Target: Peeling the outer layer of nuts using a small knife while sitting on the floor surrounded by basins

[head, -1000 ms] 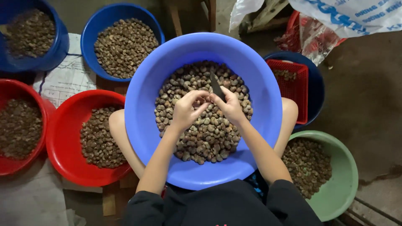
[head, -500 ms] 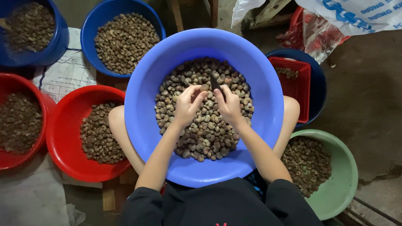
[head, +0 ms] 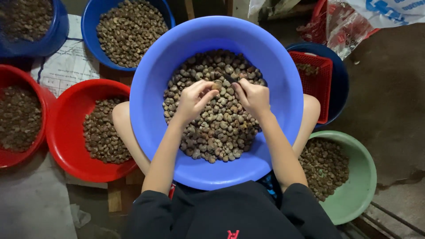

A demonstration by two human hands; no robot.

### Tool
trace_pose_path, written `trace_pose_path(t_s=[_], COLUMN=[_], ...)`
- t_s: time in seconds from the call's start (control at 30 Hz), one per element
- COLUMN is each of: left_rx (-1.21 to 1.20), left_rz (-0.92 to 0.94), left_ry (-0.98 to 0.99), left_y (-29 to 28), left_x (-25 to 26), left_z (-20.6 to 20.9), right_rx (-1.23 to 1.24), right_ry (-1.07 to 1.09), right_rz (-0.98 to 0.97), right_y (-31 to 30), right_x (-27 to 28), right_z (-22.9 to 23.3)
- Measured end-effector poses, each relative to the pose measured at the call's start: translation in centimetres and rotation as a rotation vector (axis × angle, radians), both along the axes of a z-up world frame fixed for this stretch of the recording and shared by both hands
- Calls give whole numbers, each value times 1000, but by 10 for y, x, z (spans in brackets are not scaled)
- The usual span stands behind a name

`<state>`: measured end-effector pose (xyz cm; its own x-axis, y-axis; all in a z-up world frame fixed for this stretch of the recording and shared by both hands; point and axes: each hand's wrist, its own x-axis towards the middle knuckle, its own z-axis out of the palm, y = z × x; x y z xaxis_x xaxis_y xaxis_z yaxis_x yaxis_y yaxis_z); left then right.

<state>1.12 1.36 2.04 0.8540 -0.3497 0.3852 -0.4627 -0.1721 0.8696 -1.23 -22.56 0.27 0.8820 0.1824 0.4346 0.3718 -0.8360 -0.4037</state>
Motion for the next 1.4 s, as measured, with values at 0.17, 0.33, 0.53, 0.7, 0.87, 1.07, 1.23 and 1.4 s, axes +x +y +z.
trace_pose_path(t_s=[0.17,0.33,0.53,0.7,0.87,1.07,1.23,1.4], left_rx=[53,123,828,961,828,-83,-407,-408], left_rz=[-30,58,206,295,274,55,-1,32], left_ry=[0,-51,-421,-563,-448,472,686,564], left_y=[-19,-17,-21,-33,-31,-40,-39,-34], left_x=[-6,-4,10,17,16,2,-10,-10], left_z=[-30,-43,-87,-140,-139,-78,-53,-30], right_rx=[976,906,606,556,641,879,1032,1362], right_ry=[366,119,-597,-463,-208,287,477,642], right_rz=[134,-79,-712,-631,-406,-192,-103,-16], right_y=[32,-21,-156,-80,-22,12,27,29], right_x=[-2,3,25,15,7,-4,-8,-5], right_z=[-10,-12,-70,-10,14,7,14,-1])
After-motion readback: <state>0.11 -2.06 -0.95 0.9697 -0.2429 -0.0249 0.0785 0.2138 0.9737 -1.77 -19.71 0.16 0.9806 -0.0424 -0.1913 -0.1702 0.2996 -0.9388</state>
